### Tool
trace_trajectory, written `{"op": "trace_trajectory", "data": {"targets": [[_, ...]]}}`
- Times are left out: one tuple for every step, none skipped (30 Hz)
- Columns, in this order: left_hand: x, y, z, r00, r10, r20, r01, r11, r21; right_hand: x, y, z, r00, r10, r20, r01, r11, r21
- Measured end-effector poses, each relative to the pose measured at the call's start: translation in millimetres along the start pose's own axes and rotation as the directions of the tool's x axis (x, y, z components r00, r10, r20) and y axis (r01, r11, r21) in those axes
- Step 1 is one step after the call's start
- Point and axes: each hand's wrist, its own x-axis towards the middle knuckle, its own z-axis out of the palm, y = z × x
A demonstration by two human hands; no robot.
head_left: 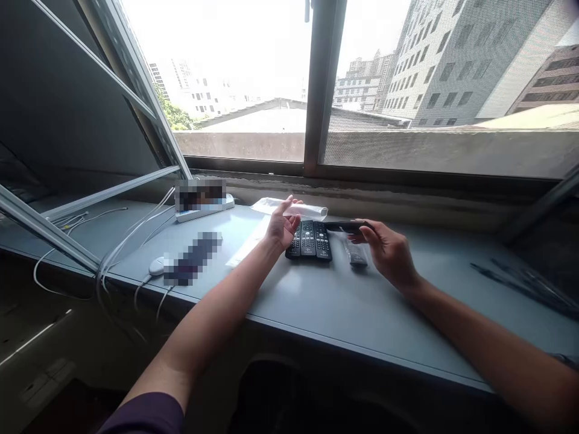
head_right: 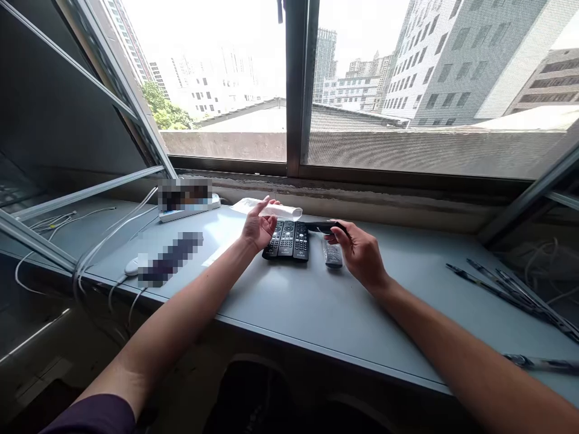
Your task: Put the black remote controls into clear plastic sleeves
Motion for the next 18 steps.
{"op": "trace_trajectory", "data": {"targets": [[0,0,0.4,1.000,-0.002,-0.005,0.002,1.000,-0.001,0,1,2,0.999,0.035,-0.016,-0.035,0.998,0.045],[0,0,0.8,1.000,-0.003,-0.010,0.003,1.000,-0.003,1,1,3,0.996,0.081,-0.031,-0.077,0.992,0.103],[-1,1,1.0,1.000,-0.005,-0.015,0.005,1.000,-0.006,2,1,4,0.990,0.134,-0.040,-0.125,0.977,0.173],[-1,1,1.2,1.000,-0.006,-0.018,0.006,1.000,-0.009,3,1,5,0.981,0.189,-0.042,-0.173,0.953,0.249],[-1,1,1.3,1.000,-0.007,-0.020,0.007,1.000,-0.010,4,1,5,0.970,0.242,-0.038,-0.217,0.921,0.324],[-1,1,1.4,1.000,-0.007,-0.019,0.007,1.000,-0.009,5,1,5,0.957,0.289,-0.027,-0.256,0.884,0.392],[-1,1,1.4,1.000,-0.006,-0.017,0.006,1.000,-0.007,6,2,5,0.944,0.330,-0.015,-0.289,0.847,0.447],[-1,1,1.4,1.000,-0.005,-0.014,0.005,1.000,-0.003,8,2,4,0.931,0.364,-0.002,-0.316,0.812,0.490],[-1,0,1.3,1.000,-0.006,-0.011,0.006,1.000,0.000,9,3,3,0.920,0.392,0.007,-0.338,0.782,0.523],[-1,0,1.3,1.000,-0.006,-0.010,0.006,1.000,0.001,10,4,3,0.909,0.416,0.013,-0.353,0.755,0.552],[-1,0,1.2,1.000,-0.007,-0.010,0.007,1.000,0.003,11,5,2,0.900,0.436,0.016,-0.364,0.730,0.578],[-1,0,1.2,1.000,-0.007,-0.010,0.007,1.000,0.005,12,6,1,0.891,0.453,0.016,-0.370,0.707,0.603],[-1,0,1.1,1.000,-0.008,-0.012,0.008,1.000,0.008,13,7,0,0.883,0.469,0.012,-0.372,0.685,0.626],[-1,-1,1.1,1.000,-0.008,-0.015,0.008,1.000,0.010,14,9,0,0.875,0.484,0.004,-0.371,0.665,0.648],[-1,-1,1.1,1.000,-0.007,-0.017,0.007,1.000,0.011,14,10,-1,0.865,0.502,-0.002,-0.373,0.646,0.666],[-1,-1,1.0,1.000,-0.007,-0.018,0.007,1.000,0.011,14,11,-1,0.854,0.521,0.001,-0.383,0.626,0.680],[-1,-1,1.0,1.000,-0.006,-0.018,0.006,1.000,0.011,15,12,-1,0.841,0.541,0.016,-0.400,0.602,0.692],[-1,-1,0.8,1.000,-0.005,-0.018,0.005,1.000,0.012,15,13,-1,0.828,0.559,0.043,-0.422,0.572,0.703]]}}
